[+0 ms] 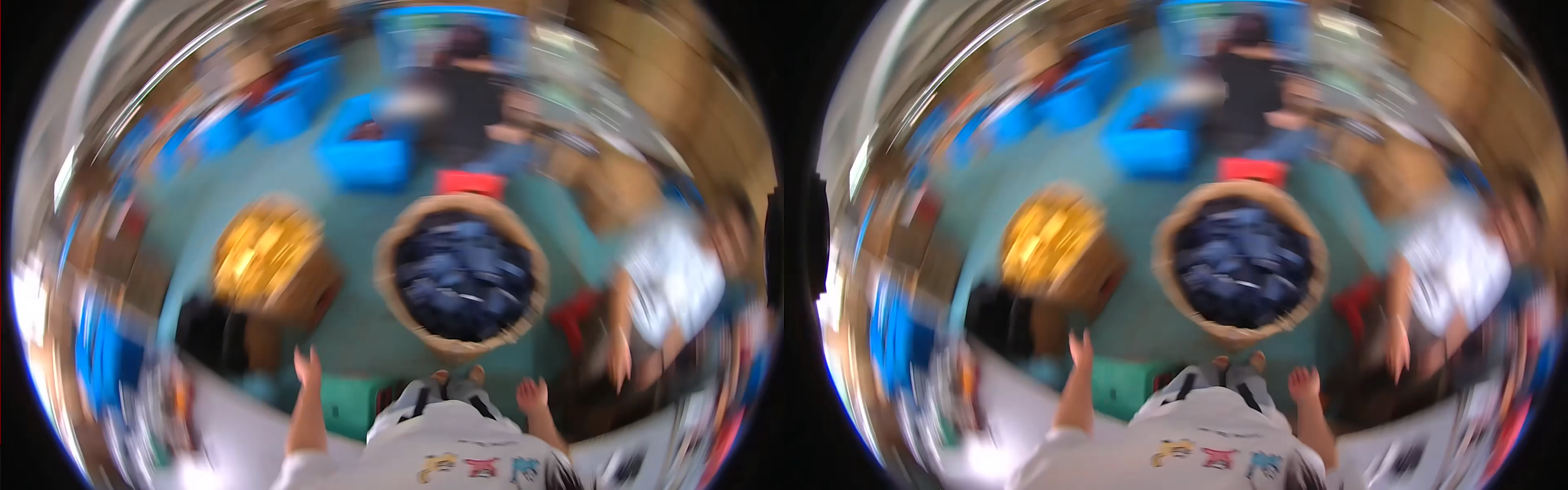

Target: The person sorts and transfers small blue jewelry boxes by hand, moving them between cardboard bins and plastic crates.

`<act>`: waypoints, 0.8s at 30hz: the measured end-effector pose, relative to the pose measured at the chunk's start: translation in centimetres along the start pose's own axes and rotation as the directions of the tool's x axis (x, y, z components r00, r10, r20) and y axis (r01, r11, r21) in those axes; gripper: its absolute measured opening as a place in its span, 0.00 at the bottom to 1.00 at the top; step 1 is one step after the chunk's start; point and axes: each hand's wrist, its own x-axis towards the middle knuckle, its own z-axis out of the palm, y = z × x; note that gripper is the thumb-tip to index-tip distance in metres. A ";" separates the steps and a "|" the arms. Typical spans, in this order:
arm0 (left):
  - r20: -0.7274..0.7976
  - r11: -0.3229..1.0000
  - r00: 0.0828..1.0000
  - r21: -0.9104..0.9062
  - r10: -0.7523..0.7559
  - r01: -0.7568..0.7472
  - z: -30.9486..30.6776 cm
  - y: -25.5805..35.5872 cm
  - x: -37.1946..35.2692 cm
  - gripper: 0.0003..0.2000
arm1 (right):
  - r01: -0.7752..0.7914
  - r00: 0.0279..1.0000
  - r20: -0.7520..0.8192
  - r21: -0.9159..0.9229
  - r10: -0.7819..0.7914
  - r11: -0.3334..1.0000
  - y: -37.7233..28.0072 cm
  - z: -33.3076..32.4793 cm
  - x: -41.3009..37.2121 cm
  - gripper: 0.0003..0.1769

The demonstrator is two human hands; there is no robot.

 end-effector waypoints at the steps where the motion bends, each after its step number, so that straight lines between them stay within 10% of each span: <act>1: -0.198 0.996 0.979 0.076 -0.039 0.055 -6.6 3.8 0.0 0.31 | -0.068 0.998 -0.027 -0.136 0.065 0.988 -0.5 0.2 1.9 0.25; 4: -0.676 0.926 0.717 0.139 -0.170 0.352 -20.2 -2.7 -1.7 0.29 | -0.219 0.975 -0.071 -0.488 0.212 0.845 -0.9 6.1 2.8 0.26; 8: -0.873 0.643 0.328 0.021 -0.361 0.766 -35.5 -14.2 -16.1 0.30 | -0.177 0.977 -0.066 -0.781 0.202 0.599 1.7 13.4 2.9 0.24; 10: -0.883 0.388 0.029 -0.176 -0.469 0.905 -40.2 -16.5 -25.4 0.31 | -0.069 0.940 0.063 -0.928 0.336 0.366 2.9 16.8 3.8 0.19; 15: -0.577 -0.194 -0.420 -0.412 -0.700 0.890 -42.2 -20.1 -46.2 0.31 | 0.028 0.892 0.169 -0.946 0.419 0.322 8.0 25.8 3.8 0.16; 18: -0.652 -0.380 -0.527 -0.368 -0.546 0.849 -38.6 -13.7 -46.1 0.39 | 0.135 0.904 0.201 -0.971 0.377 0.195 12.7 29.0 -0.7 0.16; 24: -0.574 -0.299 -0.395 -0.259 -0.717 0.918 -34.0 -19.5 -48.4 0.42 | 0.200 0.860 0.207 -0.978 0.466 0.066 14.6 29.3 -4.4 0.14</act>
